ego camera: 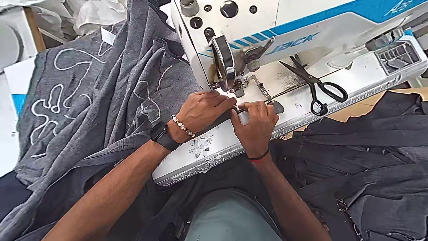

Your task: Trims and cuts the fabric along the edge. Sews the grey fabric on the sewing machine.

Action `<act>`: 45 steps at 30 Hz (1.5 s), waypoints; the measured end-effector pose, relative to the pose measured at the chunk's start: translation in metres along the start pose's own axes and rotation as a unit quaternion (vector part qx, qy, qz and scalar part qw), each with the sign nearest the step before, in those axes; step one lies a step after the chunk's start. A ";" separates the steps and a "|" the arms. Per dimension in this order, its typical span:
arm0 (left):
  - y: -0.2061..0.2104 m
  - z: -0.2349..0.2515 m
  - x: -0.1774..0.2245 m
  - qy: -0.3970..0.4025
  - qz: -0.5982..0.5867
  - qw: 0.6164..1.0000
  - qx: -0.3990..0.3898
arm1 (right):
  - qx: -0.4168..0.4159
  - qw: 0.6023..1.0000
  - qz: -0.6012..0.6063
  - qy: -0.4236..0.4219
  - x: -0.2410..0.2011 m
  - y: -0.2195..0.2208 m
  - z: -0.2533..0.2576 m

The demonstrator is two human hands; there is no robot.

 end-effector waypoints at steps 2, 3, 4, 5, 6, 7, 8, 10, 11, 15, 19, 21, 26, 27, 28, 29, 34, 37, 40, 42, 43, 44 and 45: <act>-0.001 -0.004 -0.001 -0.006 0.008 1.000 0.011 | -0.003 1.000 0.014 -0.008 -0.001 0.000 0.000; -0.001 -0.005 -0.001 -0.009 0.010 1.000 0.013 | -0.005 1.000 0.021 -0.012 -0.001 -0.001 0.000; 0.000 -0.006 -0.001 -0.010 0.009 1.000 0.014 | -0.007 0.999 0.029 -0.018 -0.002 -0.001 -0.001; 0.000 -0.006 -0.001 -0.010 0.009 1.000 0.014 | -0.007 0.999 0.039 -0.029 -0.002 -0.002 -0.002; 0.001 -0.005 -0.001 -0.009 0.008 1.000 0.010 | -0.003 0.998 0.051 -0.043 -0.004 -0.003 -0.003; 0.001 -0.006 -0.002 -0.008 0.004 1.000 0.002 | 0.006 0.997 0.061 -0.056 -0.005 -0.004 -0.005; 0.002 -0.007 -0.002 -0.004 -0.001 1.000 -0.005 | 0.016 0.995 0.066 -0.069 -0.005 -0.005 -0.008; 0.003 -0.010 -0.003 0.010 -0.017 1.000 -0.017 | 0.025 0.994 0.056 -0.093 -0.006 -0.005 -0.015; 0.003 -0.013 -0.003 0.018 -0.024 0.999 -0.023 | 0.021 0.994 0.044 -0.099 -0.007 -0.004 -0.018; 0.003 -0.025 0.000 0.024 -0.022 0.999 -0.043 | -0.007 0.994 0.091 -0.062 0.000 -0.009 -0.022; 0.005 -0.030 0.005 0.009 0.016 0.999 -0.051 | -0.040 0.995 0.086 0.023 0.004 -0.008 -0.006; 0.004 -0.030 0.006 0.000 0.021 0.998 -0.053 | -0.066 0.994 0.072 0.055 0.001 -0.005 0.000; 0.003 -0.033 0.006 -0.015 0.018 0.998 -0.053 | -0.059 0.997 0.022 0.038 -0.013 0.001 0.001; 0.003 -0.034 0.006 -0.016 0.018 0.998 -0.055 | -0.033 0.999 0.007 0.015 -0.018 0.002 -0.002; 0.003 -0.034 0.006 -0.017 0.016 0.998 -0.057 | -0.005 1.000 -0.004 -0.014 -0.023 0.002 -0.005; 0.003 -0.033 0.005 -0.020 0.014 0.998 -0.057 | 0.019 0.999 -0.009 -0.046 -0.027 0.002 -0.009; 0.005 -0.035 0.001 -0.017 -0.008 0.999 -0.045 | 0.015 0.989 0.001 -0.150 -0.032 0.000 -0.028; 0.006 -0.036 0.000 -0.003 -0.011 0.998 -0.059 | -0.048 0.989 0.032 -0.135 -0.021 -0.009 -0.027; 0.003 -0.038 0.006 0.011 0.029 0.998 -0.061 | -0.049 0.989 0.100 -0.094 -0.004 -0.020 -0.020; 0.000 -0.034 0.011 0.004 0.047 0.998 -0.037 | -0.067 0.987 0.089 -0.115 -0.002 -0.015 -0.014; 0.000 -0.032 0.013 -0.019 0.039 0.999 -0.027 | -0.078 0.985 0.081 -0.130 -0.004 -0.012 -0.013; -0.001 -0.030 0.014 -0.053 0.012 0.998 -0.017 | -0.078 0.983 0.077 -0.145 -0.006 -0.009 -0.011; -0.002 -0.028 0.012 -0.098 -0.025 0.995 -0.009 | -0.073 0.982 0.076 -0.157 -0.009 -0.007 -0.009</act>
Point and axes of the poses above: each hand's wrist, its own z-axis towards the middle knuckle, its own y-axis out of the palm, x = y × z, the point moved 7 cm from there along z, towards the middle knuckle, and after that the axes turned 5 degrees about y, right-handed, at the moved point
